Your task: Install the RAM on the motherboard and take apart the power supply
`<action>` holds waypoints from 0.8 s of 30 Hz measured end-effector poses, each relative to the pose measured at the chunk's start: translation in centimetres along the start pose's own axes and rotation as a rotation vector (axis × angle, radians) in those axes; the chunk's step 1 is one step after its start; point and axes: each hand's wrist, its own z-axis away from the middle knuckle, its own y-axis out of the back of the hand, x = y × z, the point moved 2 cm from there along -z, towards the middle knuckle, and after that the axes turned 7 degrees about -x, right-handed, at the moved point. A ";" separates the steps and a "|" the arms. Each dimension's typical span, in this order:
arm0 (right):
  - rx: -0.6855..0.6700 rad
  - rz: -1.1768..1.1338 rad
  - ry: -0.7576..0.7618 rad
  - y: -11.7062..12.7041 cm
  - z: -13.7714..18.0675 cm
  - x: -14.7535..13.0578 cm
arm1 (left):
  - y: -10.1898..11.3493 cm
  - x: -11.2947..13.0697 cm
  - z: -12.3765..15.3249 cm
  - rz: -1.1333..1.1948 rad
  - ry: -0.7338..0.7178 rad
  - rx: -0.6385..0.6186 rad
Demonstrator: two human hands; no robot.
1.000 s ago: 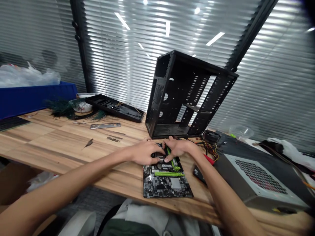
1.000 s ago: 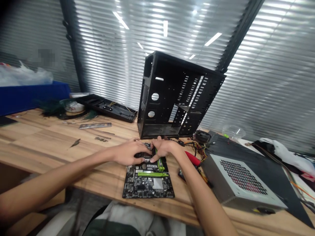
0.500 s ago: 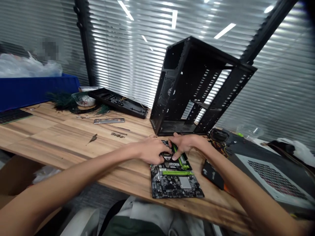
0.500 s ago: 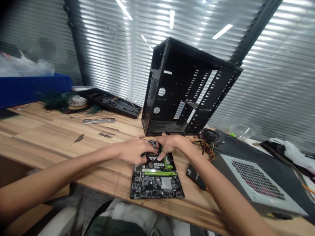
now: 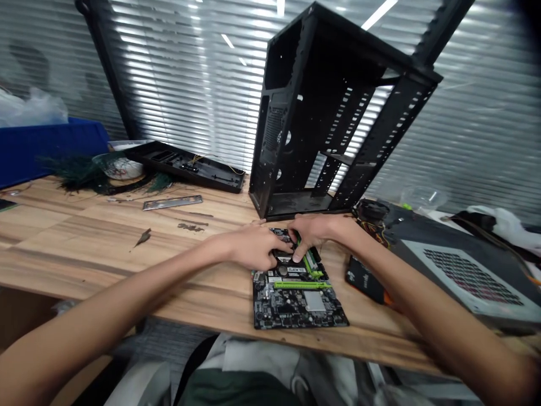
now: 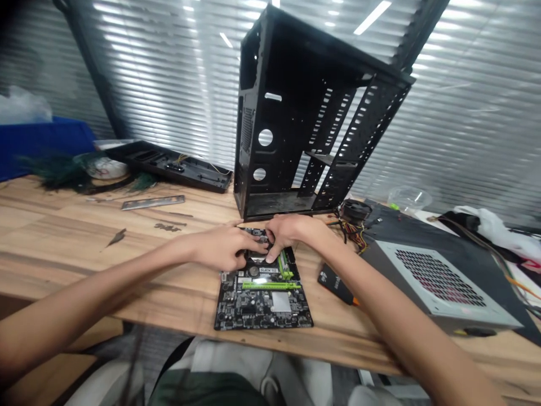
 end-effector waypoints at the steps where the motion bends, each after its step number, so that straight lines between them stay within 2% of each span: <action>1: 0.005 -0.011 -0.001 -0.1 0.0 0.1 | 0.1 0.0 0.0 0.002 -0.001 -0.011; 11: 0.019 -0.111 0.071 0.0 0.6 0.9 | 0.2 -0.3 -0.2 -0.013 -0.003 -0.051; 16: 0.039 -0.160 0.030 0.2 0.5 0.8 | 0.3 -0.1 -0.3 -0.028 -0.001 -0.097; 24: 0.122 -0.398 -0.066 0.5 0.7 0.7 | 0.2 0.0 -0.3 -0.064 0.007 -0.108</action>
